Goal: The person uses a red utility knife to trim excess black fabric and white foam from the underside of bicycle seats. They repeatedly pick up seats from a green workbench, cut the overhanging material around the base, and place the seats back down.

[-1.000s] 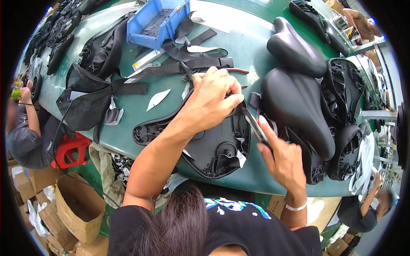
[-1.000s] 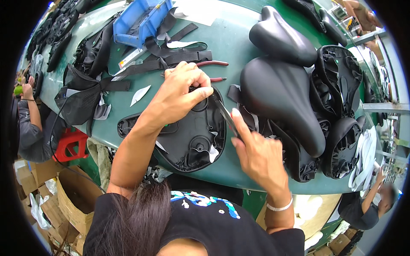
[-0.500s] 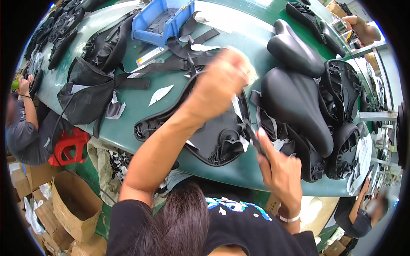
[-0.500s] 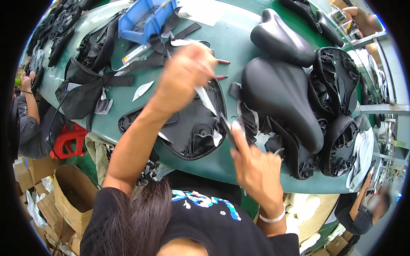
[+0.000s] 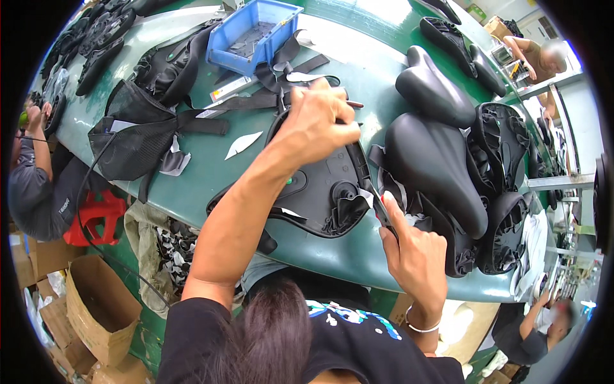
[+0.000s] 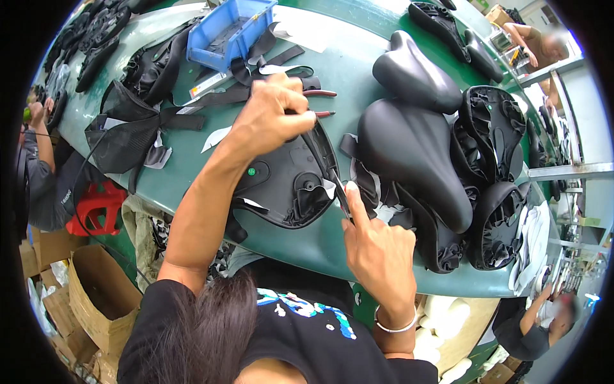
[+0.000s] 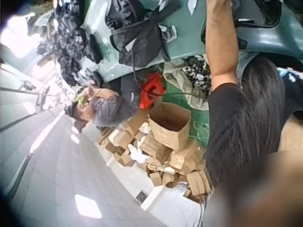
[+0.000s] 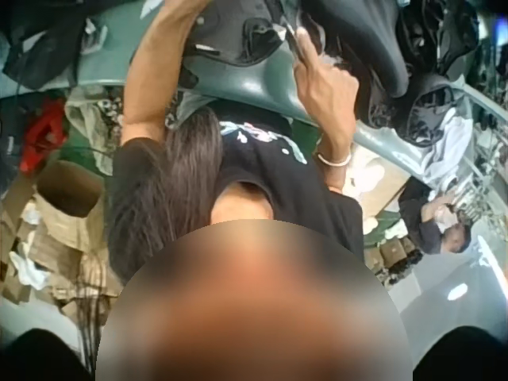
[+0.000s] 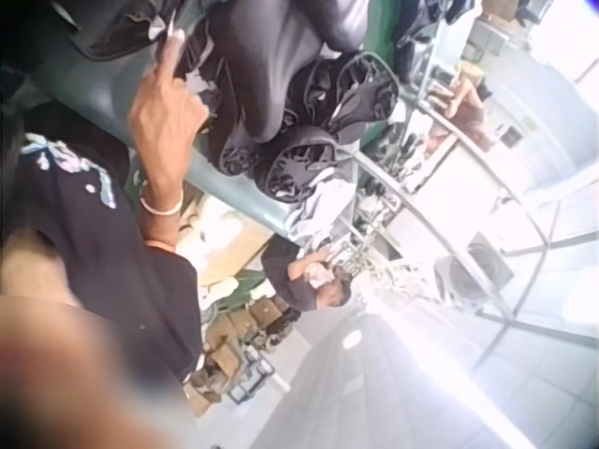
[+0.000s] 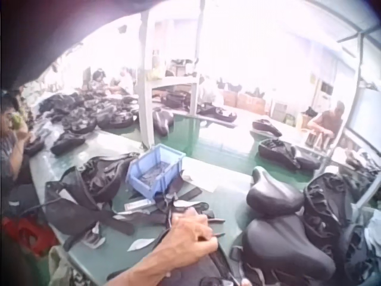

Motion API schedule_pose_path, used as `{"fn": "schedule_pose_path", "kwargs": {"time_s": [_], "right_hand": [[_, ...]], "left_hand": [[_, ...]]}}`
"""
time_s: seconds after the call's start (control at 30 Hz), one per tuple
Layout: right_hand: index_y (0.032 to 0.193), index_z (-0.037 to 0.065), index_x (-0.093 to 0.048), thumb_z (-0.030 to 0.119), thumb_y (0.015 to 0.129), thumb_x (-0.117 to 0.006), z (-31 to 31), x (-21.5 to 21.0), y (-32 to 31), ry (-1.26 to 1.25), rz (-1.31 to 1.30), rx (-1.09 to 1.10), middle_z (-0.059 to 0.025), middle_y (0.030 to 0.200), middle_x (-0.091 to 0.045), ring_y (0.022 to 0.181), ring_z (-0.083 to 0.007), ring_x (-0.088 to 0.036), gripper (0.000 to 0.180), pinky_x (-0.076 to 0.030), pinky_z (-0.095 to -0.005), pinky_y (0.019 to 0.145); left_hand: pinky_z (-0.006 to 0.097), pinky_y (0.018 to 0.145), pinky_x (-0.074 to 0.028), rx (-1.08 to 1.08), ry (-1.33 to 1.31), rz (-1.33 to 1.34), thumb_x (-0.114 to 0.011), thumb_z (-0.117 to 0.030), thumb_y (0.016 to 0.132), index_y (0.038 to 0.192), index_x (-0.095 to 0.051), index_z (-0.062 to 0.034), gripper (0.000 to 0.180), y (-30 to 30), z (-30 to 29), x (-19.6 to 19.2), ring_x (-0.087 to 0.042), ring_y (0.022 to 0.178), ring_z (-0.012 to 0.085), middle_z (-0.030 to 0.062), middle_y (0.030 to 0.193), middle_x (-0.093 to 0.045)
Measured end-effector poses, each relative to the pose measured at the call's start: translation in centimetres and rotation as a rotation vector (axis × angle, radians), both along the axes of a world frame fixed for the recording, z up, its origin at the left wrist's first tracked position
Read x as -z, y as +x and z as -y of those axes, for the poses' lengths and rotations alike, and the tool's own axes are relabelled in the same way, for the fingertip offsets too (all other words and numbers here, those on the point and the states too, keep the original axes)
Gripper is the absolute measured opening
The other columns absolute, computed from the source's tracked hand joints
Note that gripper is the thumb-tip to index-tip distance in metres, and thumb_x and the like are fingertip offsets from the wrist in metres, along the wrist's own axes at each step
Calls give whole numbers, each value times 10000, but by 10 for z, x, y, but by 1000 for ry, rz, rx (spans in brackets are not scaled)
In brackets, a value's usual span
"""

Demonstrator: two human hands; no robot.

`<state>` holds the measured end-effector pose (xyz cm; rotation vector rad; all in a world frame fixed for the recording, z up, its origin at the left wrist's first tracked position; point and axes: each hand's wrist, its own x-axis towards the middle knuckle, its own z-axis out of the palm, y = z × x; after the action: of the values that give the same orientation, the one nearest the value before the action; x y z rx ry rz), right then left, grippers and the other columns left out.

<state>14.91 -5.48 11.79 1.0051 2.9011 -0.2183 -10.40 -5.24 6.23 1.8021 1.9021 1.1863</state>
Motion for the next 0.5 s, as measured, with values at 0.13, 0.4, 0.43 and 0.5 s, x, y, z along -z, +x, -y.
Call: {"fn": "schedule_pose_path", "kwargs": {"time_s": [0.13, 0.4, 0.43, 0.5], "right_hand": [[1298, 134, -544, 215, 851, -597, -19, -3, -16, 122, 19, -116, -122, 525, -566, 446, -295, -568, 457, -411, -411, 449], [1251, 194, -605, 195, 814, -628, -87, -21, -40, -205, 43, -454, -122, 722, -648, 631, -307, -613, 438, -443, -401, 562], [1288, 205, -573, 198, 826, -618, -76, -27, -41, -98, 122, -468, -101, 676, -608, 620, -300, -598, 464, -419, -411, 563], [1359, 242, -503, 227, 867, -585, -62, -25, -26, 26, 177, -461, -74, 635, -548, 569, -279, -542, 499, -378, -408, 565]], "left_hand": [[399, 696, -397, -72, 43, -36, -669, -289, 784, 632, -631, 2, 331, -13, -2, 17, -490, 797, 281, 91, 875, -561], [344, 693, -458, 55, -74, 518, -558, -365, 943, 709, -557, -15, 421, 10, 75, 3, -556, 676, 234, 73, 645, -526], [348, 686, -456, 88, -26, 881, -546, -358, 956, 699, -545, -28, 418, 26, 73, 3, -546, 659, 220, 54, 626, -506], [290, 581, -427, 40, 94, 1301, -496, -312, 1000, 704, -521, -47, 398, 32, 65, 3, -485, 586, 126, -6, 608, -461]]}}
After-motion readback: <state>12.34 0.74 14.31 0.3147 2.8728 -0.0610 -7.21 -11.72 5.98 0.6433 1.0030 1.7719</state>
